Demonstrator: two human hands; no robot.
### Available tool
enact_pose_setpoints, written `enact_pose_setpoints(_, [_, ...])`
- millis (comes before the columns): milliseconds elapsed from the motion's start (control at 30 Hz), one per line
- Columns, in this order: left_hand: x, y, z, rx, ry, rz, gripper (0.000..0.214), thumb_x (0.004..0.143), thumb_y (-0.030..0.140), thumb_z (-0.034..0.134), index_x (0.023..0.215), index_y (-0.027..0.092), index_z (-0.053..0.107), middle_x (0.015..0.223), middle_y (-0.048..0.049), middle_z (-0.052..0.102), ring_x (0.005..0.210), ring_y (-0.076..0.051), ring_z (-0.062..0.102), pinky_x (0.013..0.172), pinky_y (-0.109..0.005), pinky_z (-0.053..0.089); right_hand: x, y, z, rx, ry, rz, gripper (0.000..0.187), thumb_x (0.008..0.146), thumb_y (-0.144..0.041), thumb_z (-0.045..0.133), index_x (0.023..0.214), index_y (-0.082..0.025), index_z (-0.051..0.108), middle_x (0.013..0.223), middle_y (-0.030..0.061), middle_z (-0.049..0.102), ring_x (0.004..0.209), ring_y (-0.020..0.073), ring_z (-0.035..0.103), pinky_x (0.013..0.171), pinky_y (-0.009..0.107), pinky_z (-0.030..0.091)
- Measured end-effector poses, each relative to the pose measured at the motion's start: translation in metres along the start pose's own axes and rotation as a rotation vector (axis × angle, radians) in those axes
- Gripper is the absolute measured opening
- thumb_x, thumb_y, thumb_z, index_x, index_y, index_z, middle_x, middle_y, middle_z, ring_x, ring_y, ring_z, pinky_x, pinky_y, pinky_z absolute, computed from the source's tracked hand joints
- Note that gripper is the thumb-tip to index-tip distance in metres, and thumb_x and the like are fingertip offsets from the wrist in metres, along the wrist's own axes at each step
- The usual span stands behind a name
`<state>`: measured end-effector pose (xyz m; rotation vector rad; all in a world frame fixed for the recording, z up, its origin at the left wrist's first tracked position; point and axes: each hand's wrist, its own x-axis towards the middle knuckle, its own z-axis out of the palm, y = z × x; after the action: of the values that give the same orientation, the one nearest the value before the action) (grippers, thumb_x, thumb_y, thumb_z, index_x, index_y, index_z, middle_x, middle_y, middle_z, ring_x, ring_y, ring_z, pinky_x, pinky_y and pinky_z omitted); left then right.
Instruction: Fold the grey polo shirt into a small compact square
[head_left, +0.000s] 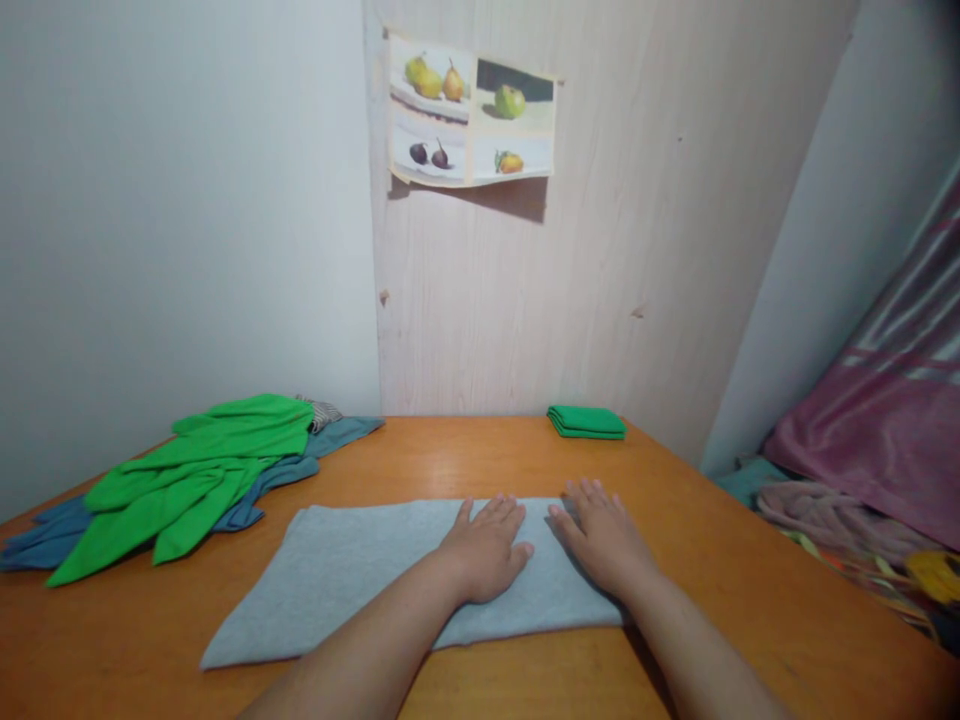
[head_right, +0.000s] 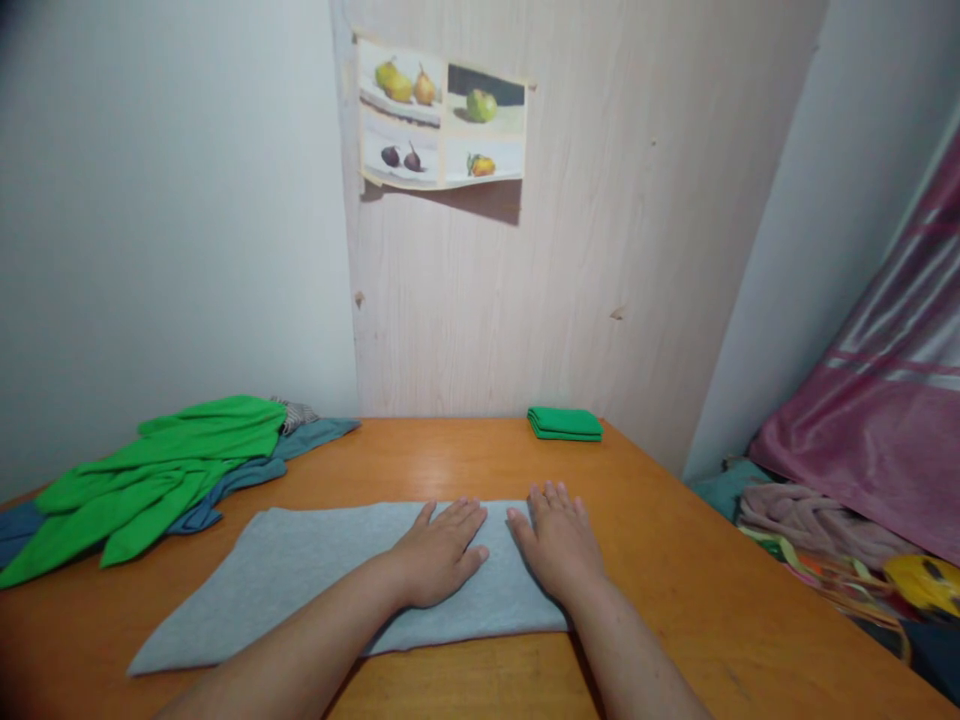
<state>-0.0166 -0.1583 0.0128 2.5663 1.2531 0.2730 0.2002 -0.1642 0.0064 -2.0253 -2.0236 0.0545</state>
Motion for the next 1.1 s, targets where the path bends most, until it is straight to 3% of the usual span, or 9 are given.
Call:
enact_pose_setpoints(100, [0.001, -0.002, 0.003, -0.025, 0.025, 0.012, 0.060, 0.098, 0.050, 0.032, 0.153, 0.025, 0.031, 0.160, -0.0089, 0.027, 0.149, -0.027, 0.018, 0.118, -0.061, 0.009, -0.009, -0.020, -0.001, 0.146, -0.047, -0.236, 0.072, 0.098, -0.057, 0.024, 0.150, -0.010, 0.038, 0.159, 0.0127, 0.029, 0.149, 0.0233, 0.020, 0.120, 0.039, 0.019])
enact_pose_setpoints(200, [0.001, -0.004, 0.004, -0.044, 0.041, 0.013, 0.057, 0.098, 0.041, 0.032, 0.153, 0.026, 0.030, 0.160, -0.0077, 0.030, 0.148, -0.025, 0.021, 0.118, -0.060, 0.010, -0.016, -0.033, 0.003, 0.231, -0.125, -0.381, 0.068, 0.099, -0.054, 0.025, 0.153, -0.013, 0.033, 0.159, 0.0103, 0.031, 0.147, 0.0203, 0.025, 0.120, 0.036, 0.021])
enact_pose_setpoints(500, [0.006, -0.015, 0.007, -0.126, 0.078, -0.011, 0.059, 0.092, 0.025, 0.038, 0.151, 0.024, 0.034, 0.156, -0.0058, 0.038, 0.146, -0.023, 0.029, 0.121, -0.053, 0.012, -0.018, -0.034, 0.008, 0.172, -0.217, -0.370, 0.081, 0.096, -0.066, 0.023, 0.156, -0.012, 0.020, 0.161, 0.0117, 0.022, 0.149, 0.0246, 0.020, 0.122, 0.042, 0.017])
enact_pose_setpoints(633, [0.006, -0.020, 0.001, -0.233, 0.212, -0.054, 0.056, 0.091, 0.021, 0.038, 0.147, 0.017, 0.041, 0.150, -0.0084, 0.047, 0.137, -0.020, 0.044, 0.118, -0.038, 0.028, -0.020, -0.037, 0.007, 0.078, -0.246, -0.379, 0.086, 0.093, -0.072, 0.024, 0.155, -0.013, 0.024, 0.162, 0.0127, 0.018, 0.150, 0.0253, 0.014, 0.122, 0.042, 0.012])
enact_pose_setpoints(733, [-0.002, -0.022, -0.008, -0.254, 0.255, -0.006, 0.044, 0.093, 0.022, 0.038, 0.134, 0.018, 0.055, 0.137, -0.0075, 0.060, 0.126, -0.019, 0.055, 0.109, -0.032, 0.040, -0.021, -0.037, 0.007, 0.055, -0.254, -0.375, 0.087, 0.092, -0.074, 0.025, 0.156, -0.014, 0.024, 0.162, 0.0125, 0.017, 0.150, 0.0253, 0.013, 0.122, 0.042, 0.012])
enact_pose_setpoints(867, [-0.023, -0.023, -0.016, -0.141, 0.208, 0.070, 0.037, 0.093, 0.022, 0.042, 0.124, 0.019, 0.063, 0.128, -0.0078, 0.066, 0.120, -0.022, 0.059, 0.107, -0.035, 0.043, -0.021, -0.036, 0.007, 0.049, -0.251, -0.373, 0.086, 0.092, -0.073, 0.027, 0.156, -0.015, 0.024, 0.162, 0.0115, 0.019, 0.150, 0.0250, 0.014, 0.122, 0.042, 0.013])
enact_pose_setpoints(1100, [-0.055, -0.031, -0.017, -0.001, 0.153, 0.030, 0.045, 0.101, 0.038, 0.035, 0.134, 0.016, 0.057, 0.148, -0.0145, 0.048, 0.141, -0.028, 0.038, 0.117, -0.048, 0.026, -0.023, -0.037, 0.007, 0.053, -0.229, -0.367, 0.087, 0.091, -0.074, 0.028, 0.155, -0.015, 0.026, 0.161, 0.0112, 0.020, 0.150, 0.0254, 0.016, 0.122, 0.042, 0.015])
